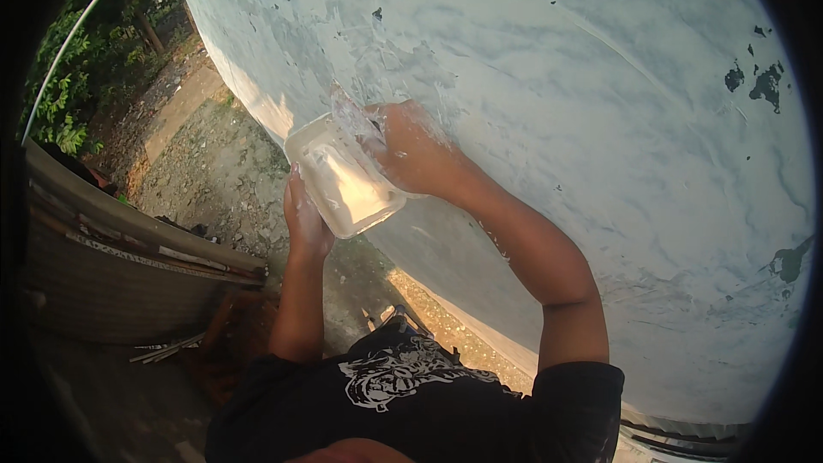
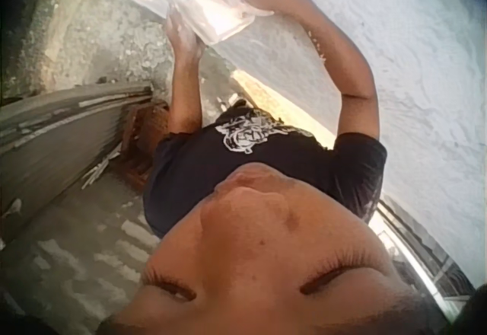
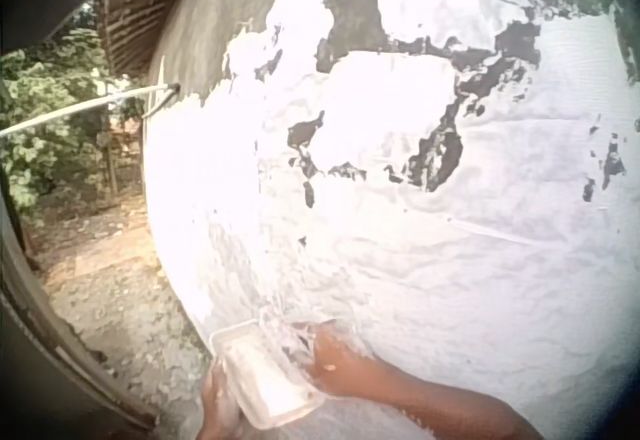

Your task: Applying white plaster or putty to an exterior wall using a plastic scraper.

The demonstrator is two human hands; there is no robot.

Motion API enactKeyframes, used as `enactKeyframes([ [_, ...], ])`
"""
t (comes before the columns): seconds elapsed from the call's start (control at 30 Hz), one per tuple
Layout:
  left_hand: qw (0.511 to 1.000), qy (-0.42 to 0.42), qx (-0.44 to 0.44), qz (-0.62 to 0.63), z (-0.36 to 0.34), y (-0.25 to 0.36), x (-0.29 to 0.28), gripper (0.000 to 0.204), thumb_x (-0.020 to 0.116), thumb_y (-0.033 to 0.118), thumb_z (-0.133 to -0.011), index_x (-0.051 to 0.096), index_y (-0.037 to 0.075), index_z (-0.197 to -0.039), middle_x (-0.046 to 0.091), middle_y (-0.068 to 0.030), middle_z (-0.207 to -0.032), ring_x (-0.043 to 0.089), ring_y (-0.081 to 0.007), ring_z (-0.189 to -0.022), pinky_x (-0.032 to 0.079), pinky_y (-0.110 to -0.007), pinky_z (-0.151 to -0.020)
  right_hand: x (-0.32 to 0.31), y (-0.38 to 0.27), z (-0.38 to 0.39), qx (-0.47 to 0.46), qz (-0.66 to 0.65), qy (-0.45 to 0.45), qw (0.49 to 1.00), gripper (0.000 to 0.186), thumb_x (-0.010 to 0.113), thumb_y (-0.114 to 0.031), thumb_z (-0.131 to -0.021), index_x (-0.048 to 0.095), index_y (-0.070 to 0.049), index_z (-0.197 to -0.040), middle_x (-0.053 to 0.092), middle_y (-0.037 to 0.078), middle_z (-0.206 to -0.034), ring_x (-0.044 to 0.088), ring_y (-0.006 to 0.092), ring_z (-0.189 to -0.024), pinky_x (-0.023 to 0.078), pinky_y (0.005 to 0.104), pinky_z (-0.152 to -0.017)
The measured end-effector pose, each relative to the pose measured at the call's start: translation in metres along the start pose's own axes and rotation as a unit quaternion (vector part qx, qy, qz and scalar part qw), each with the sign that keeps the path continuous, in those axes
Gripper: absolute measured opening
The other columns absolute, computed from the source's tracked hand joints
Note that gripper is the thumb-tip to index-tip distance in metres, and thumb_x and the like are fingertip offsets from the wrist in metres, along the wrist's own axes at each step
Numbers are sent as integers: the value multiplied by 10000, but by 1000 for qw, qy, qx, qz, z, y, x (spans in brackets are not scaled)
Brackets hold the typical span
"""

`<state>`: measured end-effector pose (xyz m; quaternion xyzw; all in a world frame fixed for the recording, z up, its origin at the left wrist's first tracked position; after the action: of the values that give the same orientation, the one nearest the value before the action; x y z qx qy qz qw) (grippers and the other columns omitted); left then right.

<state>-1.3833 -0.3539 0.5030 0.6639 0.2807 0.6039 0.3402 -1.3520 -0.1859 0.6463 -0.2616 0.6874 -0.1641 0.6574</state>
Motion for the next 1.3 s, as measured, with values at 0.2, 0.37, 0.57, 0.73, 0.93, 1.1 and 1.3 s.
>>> enactKeyframes([
  [0.2,999,14,12,29,1,2,-4,437,357,331,-1098,453,-11,-1353,607,-149,-1209,639,-228,-1094,533,-361,-952,-4,-2,2,-26,-1,28,999,473,653,-281,-963,592,6,-1334,614,303,-1195,510,427,-1183,407,485,-1037],
  [0.37,1000,-8,-16,3,7,-2,-11,472,346,354,-1094,435,-13,-1378,579,-151,-1271,610,-249,-1152,516,-401,-993,16,4,-7,-38,-3,-2,999,430,662,-236,-950,618,20,-1294,648,303,-1119,589,411,-1071,458,459,-967],
  [0.57,998,-10,-56,33,11,-7,-15,458,359,355,-1087,448,-5,-1355,585,-145,-1258,616,-257,-1157,532,-407,-985,14,18,-6,-54,-21,43,997,414,674,-243,-962,632,31,-1269,715,230,-1016,677,312,-889,519,399,-866],
  [0.73,997,-33,-67,35,10,-1,-6,470,356,363,-1086,443,-1,-1370,583,-141,-1272,615,-264,-1166,542,-422,-973,-17,15,0,-24,-166,36,985,420,692,-207,-965,613,35,-1300,741,122,-1057,680,146,-872,545,315,-826],
  [0.93,988,-98,-86,79,15,19,24,495,381,370,-1085,406,11,-1425,565,-149,-1315,603,-270,-1197,539,-433,-989,-34,16,15,23,-254,25,967,438,715,-123,-936,592,64,-1313,736,123,-1067,685,122,-884,561,291,-777],
  [1.1,986,-131,-56,86,13,34,24,532,385,402,-1086,368,22,-1457,521,-154,-1377,566,-284,-1253,506,-464,-1038,-70,1,24,68,-263,84,959,346,648,-136,-981,611,60,-1264,745,103,-1040,696,144,-913,551,314,-807],
  [1.3,974,-186,-64,112,10,50,30,537,379,402,-1081,396,-11,-1424,578,-176,-1303,637,-290,-1156,564,-444,-964,-76,0,24,26,-366,83,926,374,666,-154,-980,573,42,-1284,700,108,-1159,668,135,-1026,545,324,-900],
])
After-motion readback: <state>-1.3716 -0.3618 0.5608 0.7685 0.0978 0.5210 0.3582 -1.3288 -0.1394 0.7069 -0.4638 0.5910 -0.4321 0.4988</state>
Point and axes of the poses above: each hand's wrist, its own z-axis away from the middle knuckle, its own x-axis out of the palm, y = z × x, the point moved 6 cm from there along -z, towards the middle knuckle
